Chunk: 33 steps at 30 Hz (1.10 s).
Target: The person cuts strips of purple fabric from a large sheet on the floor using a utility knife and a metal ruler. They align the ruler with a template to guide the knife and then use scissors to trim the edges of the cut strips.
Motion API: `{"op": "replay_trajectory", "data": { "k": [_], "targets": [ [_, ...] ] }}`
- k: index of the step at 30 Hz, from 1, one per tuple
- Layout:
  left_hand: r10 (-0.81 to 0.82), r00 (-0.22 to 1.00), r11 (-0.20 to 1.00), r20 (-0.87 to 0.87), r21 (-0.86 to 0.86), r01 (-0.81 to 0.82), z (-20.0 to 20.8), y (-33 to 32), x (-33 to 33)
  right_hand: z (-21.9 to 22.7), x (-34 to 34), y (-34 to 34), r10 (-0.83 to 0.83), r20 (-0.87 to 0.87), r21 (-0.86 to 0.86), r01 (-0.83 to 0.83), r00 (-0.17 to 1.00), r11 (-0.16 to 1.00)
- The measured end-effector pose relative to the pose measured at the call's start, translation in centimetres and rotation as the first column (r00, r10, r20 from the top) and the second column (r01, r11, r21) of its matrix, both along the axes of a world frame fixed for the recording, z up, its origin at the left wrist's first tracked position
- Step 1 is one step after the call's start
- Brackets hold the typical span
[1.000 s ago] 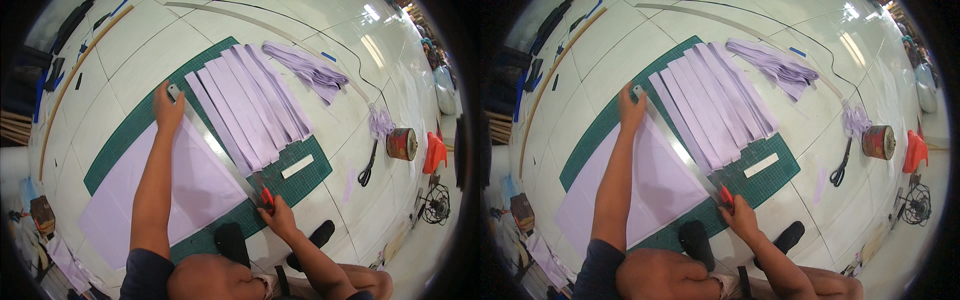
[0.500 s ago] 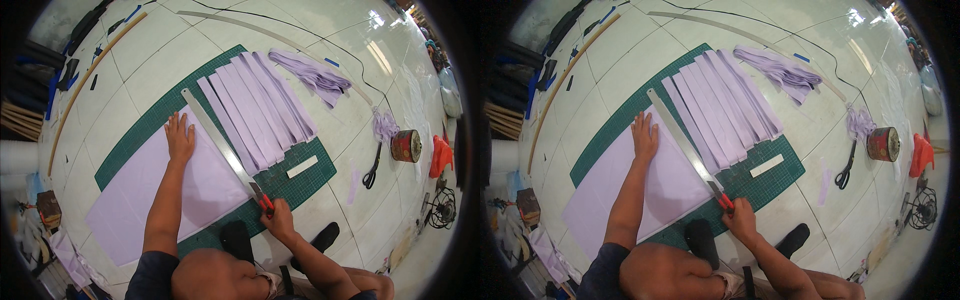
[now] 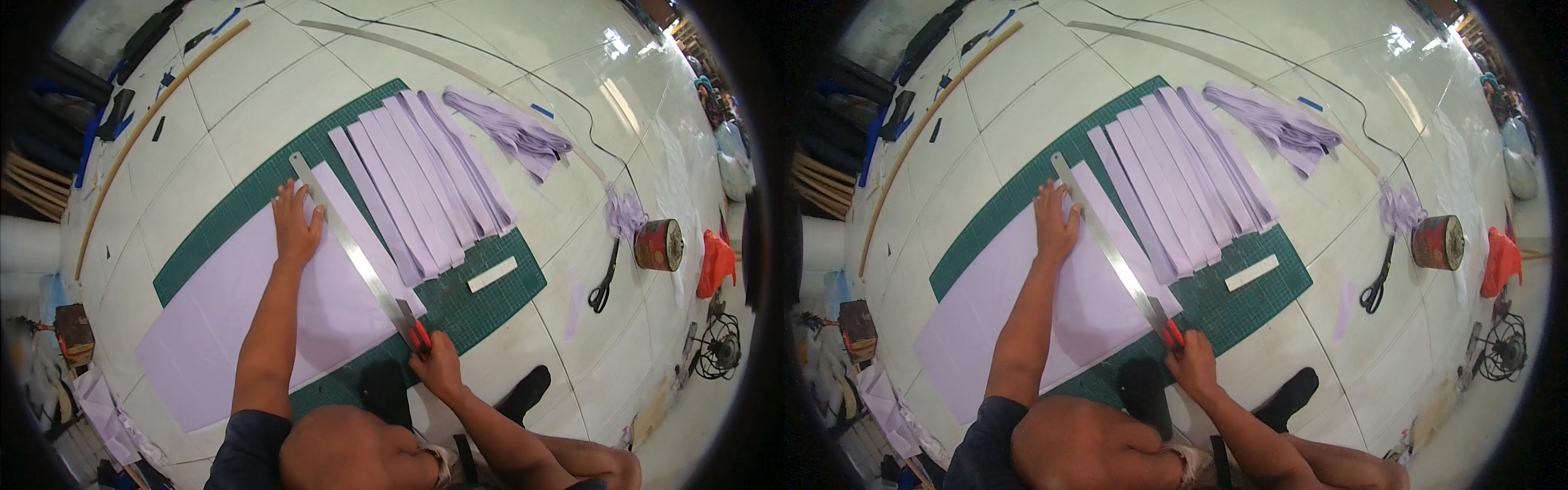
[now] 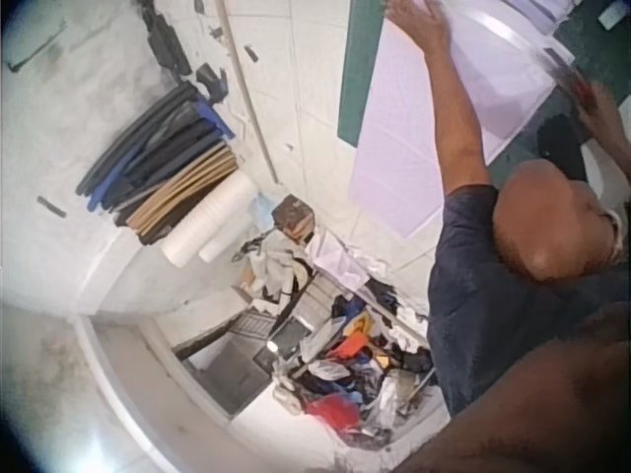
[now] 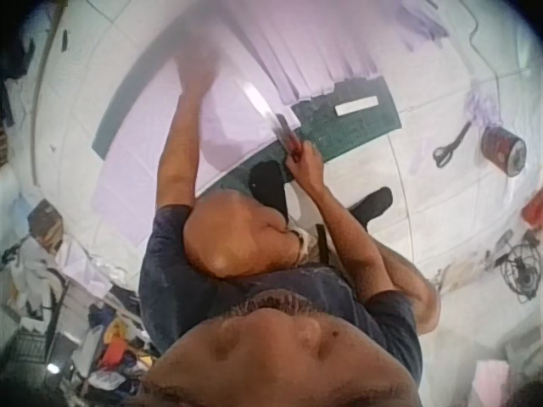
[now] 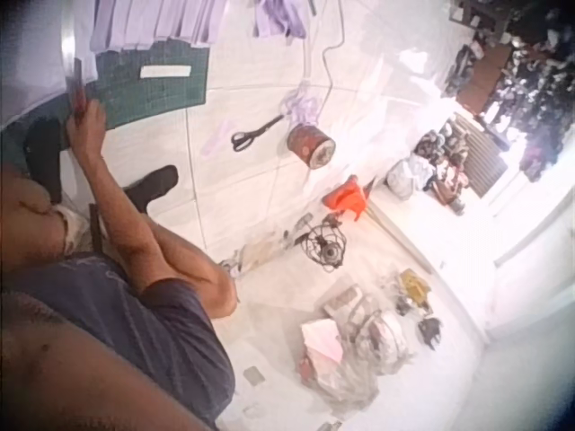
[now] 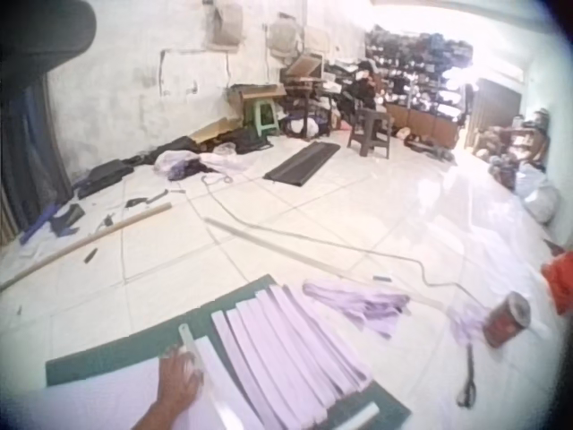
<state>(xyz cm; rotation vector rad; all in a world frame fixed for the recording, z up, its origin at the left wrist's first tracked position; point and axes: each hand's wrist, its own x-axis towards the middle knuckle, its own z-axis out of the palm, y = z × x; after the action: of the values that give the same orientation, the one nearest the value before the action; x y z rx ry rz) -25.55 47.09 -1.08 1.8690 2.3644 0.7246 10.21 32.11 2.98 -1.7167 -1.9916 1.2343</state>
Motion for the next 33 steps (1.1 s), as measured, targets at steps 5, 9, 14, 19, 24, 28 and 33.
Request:
{"op": "replay_trajectory", "data": {
  "k": [5,9,14,19,24,28,33],
  "targets": [
    [-0.136,0.99,0.968,0.042,-0.206,0.142,3.5,-0.3,0.4,1.6,0.4,2.1,0.027,0.012,0.038,-0.027,1.0,0.999],
    [-0.175,0.98,0.921,0.097,-0.336,0.197,4.2,0.0,-0.4,0.9,4.1,8.0,-0.331,-0.024,-0.049,0.329,0.943,0.943],
    [-0.119,0.984,0.895,0.134,-0.414,0.164,4.4,0.4,-0.5,-1.2,9.3,15.5,-0.462,0.084,0.186,0.442,0.883,0.878],
    [-0.142,0.979,0.908,0.15,-0.374,0.189,4.2,1.1,0.2,-2.6,10.4,15.8,-0.405,0.207,0.166,0.376,0.891,0.912],
    [-0.135,0.986,0.908,0.097,-0.386,0.162,4.1,0.9,-0.5,0.3,7.5,14.0,-0.656,-0.186,-0.154,0.637,0.732,0.755],
    [-0.13,0.988,0.904,0.083,-0.399,0.152,4.1,0.9,-0.3,0.6,6.3,11.6,-0.662,-0.373,-0.367,0.552,0.65,0.749],
    [-0.118,0.989,0.903,0.086,-0.406,0.143,4.1,1.0,0.0,0.2,2.9,10.2,-0.609,-0.344,-0.435,0.454,0.715,0.778]
  ]
}}
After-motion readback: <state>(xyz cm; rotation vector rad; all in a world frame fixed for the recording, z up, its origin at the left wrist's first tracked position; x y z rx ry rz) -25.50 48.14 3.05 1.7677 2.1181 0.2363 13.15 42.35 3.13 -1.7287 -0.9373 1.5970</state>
